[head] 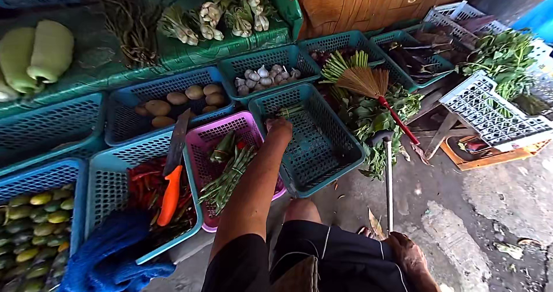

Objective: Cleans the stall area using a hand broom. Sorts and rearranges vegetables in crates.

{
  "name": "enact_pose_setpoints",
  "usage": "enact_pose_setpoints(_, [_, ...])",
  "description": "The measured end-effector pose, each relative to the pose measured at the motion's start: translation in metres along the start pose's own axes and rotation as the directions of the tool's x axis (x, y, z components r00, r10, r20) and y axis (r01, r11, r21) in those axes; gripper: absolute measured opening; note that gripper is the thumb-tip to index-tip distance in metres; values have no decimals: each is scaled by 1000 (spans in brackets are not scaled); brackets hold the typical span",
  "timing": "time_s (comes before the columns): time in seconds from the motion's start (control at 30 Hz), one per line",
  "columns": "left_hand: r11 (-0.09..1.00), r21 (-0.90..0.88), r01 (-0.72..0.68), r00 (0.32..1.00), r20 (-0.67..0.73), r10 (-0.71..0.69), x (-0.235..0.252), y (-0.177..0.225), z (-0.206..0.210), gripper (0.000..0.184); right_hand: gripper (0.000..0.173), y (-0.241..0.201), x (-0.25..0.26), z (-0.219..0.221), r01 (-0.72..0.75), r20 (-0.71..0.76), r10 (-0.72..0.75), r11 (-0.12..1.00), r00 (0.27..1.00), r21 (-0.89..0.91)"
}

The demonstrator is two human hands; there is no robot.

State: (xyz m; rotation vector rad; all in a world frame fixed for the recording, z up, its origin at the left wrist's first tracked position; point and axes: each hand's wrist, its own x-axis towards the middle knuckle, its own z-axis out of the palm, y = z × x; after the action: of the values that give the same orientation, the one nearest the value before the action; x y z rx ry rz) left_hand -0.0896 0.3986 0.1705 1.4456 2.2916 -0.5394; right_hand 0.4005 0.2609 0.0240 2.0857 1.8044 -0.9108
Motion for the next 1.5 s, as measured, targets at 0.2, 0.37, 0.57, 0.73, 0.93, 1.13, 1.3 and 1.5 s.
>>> enact_pose_setpoints(0.2, [976,-218,-27,992,-130,-2,-6,2,-34,36,39,0,2,-2,10,5,-10,1000,1000,7])
enact_pose_setpoints(0.37, [952,-287,105,978,-144,-151,41,16,-22,92,39,-4,8,-3,-11,14,11,1000,1000,1])
enact_pose_setpoints(0.57, [926,-294,236,955,-105,-277,44,38,-19,98,40,0,8,-3,0,26,0,1000,1000,12])
enact_pose_setpoints(0.73, [926,-326,193,967,-99,-236,35,40,-16,94,39,-3,9,-1,19,18,-20,1000,1000,2])
enact_pose_setpoints(0.93, [871,-454,190,963,-84,-254,50,15,-12,96,38,1,8,0,32,-11,-32,999,999,18])
enact_pose_setpoints(1.13, [869,-476,137,972,-106,-211,46,8,-12,94,38,1,3,-1,37,-29,-36,999,999,36])
enact_pose_setpoints(1.3, [710,-704,32,962,-172,-214,23,-11,-25,78,38,3,2,-2,39,-38,-37,999,999,37])
enact_pose_setpoints(1.5, [519,-821,-240,898,-391,-202,-34,-41,-60,74,38,3,-2,-1,24,-46,-22,999,999,37])
